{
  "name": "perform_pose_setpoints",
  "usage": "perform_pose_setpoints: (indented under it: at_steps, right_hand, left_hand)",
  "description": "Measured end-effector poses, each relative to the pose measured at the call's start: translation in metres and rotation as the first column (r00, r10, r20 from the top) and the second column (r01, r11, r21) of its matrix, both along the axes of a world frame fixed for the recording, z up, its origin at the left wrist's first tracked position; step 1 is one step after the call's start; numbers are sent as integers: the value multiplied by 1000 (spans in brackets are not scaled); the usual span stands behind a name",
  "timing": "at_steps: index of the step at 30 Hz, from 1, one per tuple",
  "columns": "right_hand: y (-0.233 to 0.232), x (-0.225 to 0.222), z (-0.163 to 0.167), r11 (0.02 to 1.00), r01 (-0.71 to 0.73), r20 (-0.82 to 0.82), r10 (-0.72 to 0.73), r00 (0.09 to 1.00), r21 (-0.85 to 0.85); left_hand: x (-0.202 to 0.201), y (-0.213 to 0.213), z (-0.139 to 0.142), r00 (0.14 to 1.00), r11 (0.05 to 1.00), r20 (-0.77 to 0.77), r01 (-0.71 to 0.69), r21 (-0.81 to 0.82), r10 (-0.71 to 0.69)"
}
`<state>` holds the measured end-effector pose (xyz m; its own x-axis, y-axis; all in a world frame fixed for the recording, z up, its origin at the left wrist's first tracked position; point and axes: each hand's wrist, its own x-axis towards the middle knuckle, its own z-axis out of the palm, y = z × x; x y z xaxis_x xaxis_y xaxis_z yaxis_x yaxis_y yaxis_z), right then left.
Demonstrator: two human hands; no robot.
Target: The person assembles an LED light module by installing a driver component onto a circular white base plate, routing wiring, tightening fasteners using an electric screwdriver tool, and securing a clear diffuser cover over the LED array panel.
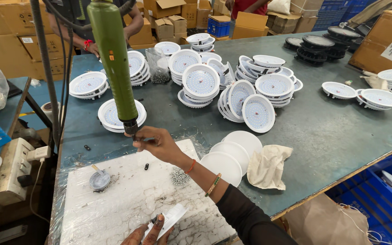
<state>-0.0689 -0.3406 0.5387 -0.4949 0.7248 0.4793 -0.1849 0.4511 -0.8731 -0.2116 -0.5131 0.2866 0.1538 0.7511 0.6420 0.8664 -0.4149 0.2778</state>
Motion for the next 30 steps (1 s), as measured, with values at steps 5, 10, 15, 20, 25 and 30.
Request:
perform_pose_setpoints:
  at_steps: [5, 10, 15, 20, 25, 30]
  right_hand:
    - [10, -5, -6, 1000, -10, -64, 11, 998, 19]
    - [15, -4, -6, 999, -27, -45, 29, 999, 37]
    - [13, -1, -3, 999, -37, -54, 37, 998, 2]
    - [12, -1, 0, 999, -43, -77, 44, 996, 12]
    - [10, -2, 2, 1000, -4, -75, 5, 997, 9]
    - [10, 3, 6, 1000, 8, -31, -7, 1000, 31]
  left_hand:
    - [-8, -20, 75, 989, 958, -123, 49, -281, -86]
    - [5, -44, 150, 998, 992, 53, 44, -115, -38]
    - [17, -49, 171, 992, 997, 120, -18, -74, 27]
    - [19, -49, 166, 992, 996, 124, -28, -84, 38]
    - [19, -50, 164, 991, 996, 129, -37, -82, 47]
    - [14, -49, 160, 993, 995, 121, 5, -104, 8]
